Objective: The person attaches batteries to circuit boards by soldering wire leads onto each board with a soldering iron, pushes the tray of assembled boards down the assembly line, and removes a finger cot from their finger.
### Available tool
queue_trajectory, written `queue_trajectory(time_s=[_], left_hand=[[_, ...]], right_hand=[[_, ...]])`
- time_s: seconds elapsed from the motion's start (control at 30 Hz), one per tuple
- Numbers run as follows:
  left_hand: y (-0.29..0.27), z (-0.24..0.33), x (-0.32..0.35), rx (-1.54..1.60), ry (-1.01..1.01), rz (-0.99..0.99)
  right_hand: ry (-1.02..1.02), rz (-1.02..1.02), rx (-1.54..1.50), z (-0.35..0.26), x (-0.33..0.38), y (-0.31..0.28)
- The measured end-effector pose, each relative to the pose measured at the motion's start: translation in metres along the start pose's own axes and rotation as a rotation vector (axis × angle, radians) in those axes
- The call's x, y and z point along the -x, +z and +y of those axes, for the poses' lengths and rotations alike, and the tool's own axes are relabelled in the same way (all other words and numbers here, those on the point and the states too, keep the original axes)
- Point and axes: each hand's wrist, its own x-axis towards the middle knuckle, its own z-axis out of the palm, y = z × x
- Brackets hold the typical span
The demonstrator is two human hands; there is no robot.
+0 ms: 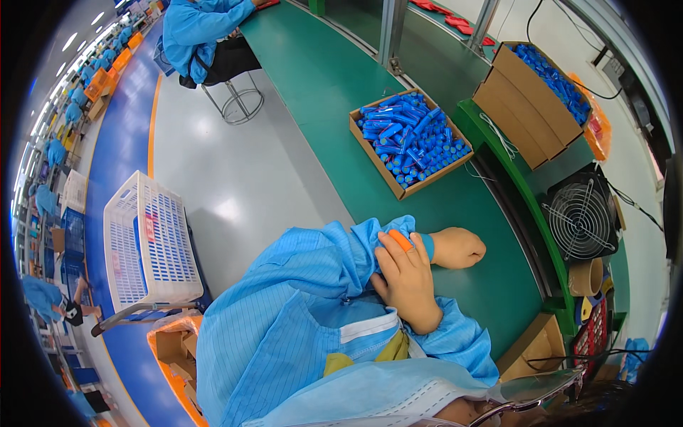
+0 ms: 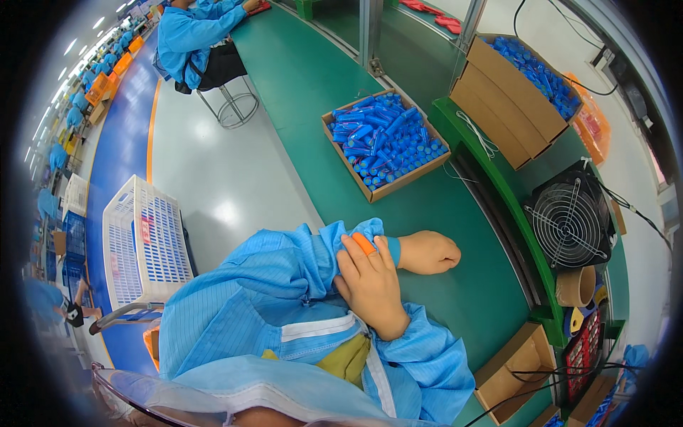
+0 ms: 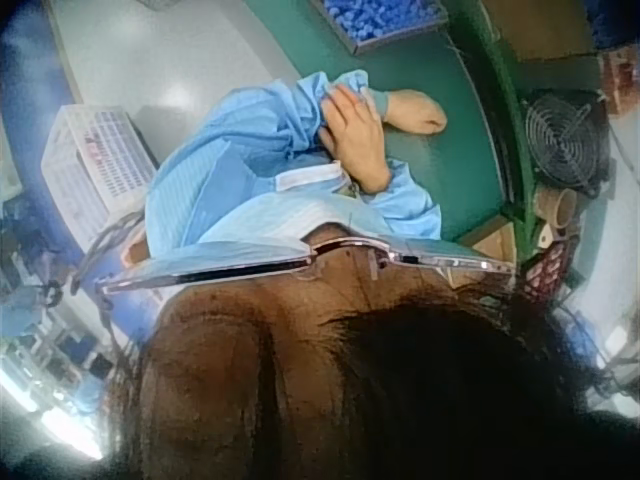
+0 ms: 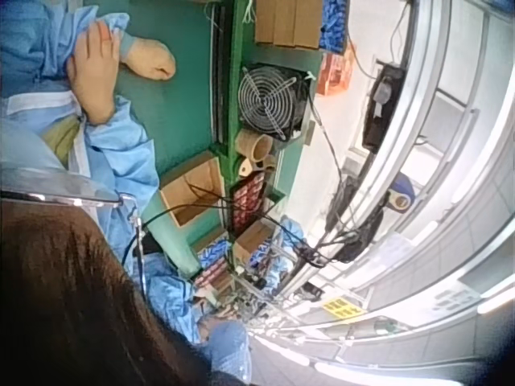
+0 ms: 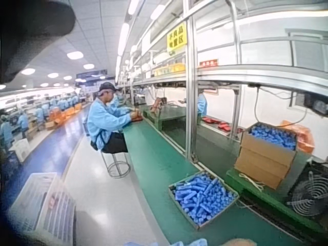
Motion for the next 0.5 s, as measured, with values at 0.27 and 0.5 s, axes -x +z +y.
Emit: queue_trajectory(time_s=[0.27, 0.5], left_hand=[[0.0005, -0.0032, -0.0014, -0.024, 0.028, 0.031], [0.0047, -0.0052, -0.0025, -0.017, 0.044, 0.023]], right_hand=[[-0.123, -0.007, 0.061, -0.0004, -0.0032, -0.0027], [-0.091, -0.034, 0.037, -0.0003, -0.0007, -0.0026]])
